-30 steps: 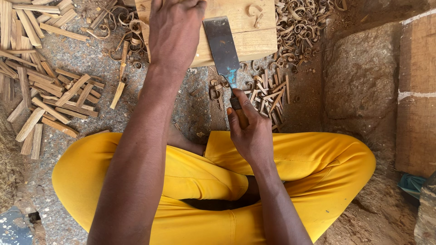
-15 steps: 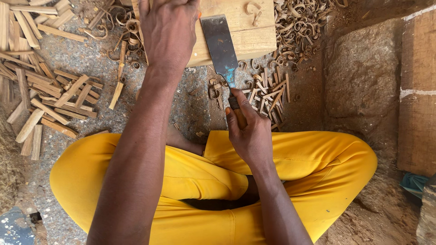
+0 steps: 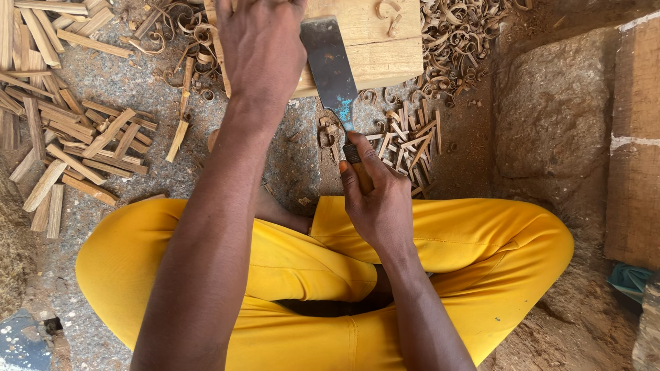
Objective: The person sits cross-legged on the floor and uses a hand chisel to carve small wooden sticks. They hold the sticks with one hand and strike the chisel with the other to shape the wood, producing wood shavings that accumulate on the floor.
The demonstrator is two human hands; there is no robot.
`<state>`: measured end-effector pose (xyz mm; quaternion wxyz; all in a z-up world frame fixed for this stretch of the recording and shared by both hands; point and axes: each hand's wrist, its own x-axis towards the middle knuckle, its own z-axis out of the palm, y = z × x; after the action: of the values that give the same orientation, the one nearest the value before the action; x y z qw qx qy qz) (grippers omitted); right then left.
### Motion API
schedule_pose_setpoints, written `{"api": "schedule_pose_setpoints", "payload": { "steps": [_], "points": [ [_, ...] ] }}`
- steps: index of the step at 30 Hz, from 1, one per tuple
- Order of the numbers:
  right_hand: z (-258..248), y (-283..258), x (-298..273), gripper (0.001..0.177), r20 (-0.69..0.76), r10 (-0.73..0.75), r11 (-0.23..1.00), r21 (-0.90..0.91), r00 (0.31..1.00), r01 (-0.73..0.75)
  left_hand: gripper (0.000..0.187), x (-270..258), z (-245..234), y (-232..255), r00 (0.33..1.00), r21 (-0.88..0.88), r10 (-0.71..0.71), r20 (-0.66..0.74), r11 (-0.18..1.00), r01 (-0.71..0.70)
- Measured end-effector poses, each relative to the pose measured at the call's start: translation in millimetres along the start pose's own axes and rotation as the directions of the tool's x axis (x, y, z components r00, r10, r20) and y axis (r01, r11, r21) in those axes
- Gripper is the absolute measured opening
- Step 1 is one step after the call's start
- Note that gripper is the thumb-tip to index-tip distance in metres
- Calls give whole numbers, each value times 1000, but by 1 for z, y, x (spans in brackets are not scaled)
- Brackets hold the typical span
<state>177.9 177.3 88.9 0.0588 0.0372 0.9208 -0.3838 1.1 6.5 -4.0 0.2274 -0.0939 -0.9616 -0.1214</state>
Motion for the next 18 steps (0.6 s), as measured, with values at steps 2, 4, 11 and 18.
{"api": "schedule_pose_setpoints", "payload": {
  "steps": [2,4,11,18],
  "points": [
    [1,-1,0,45,-20,-39,999,22,999,39,45,0,2,1,1000,11,-4,-13,1000,4],
    [1,-1,0,44,7,-7,1000,3,1000,7,44,-1,4,2,1000,7,-11,-15,1000,11],
    [1,-3,1,45,16,-12,1000,-19,1000,12,42,-3,8,1,999,11,-4,-37,1000,5],
    [0,-4,2,43,0,-77,997,-2,997,77,43,-4,8,1,999,-21,-8,-53,1000,7]
  ]
}}
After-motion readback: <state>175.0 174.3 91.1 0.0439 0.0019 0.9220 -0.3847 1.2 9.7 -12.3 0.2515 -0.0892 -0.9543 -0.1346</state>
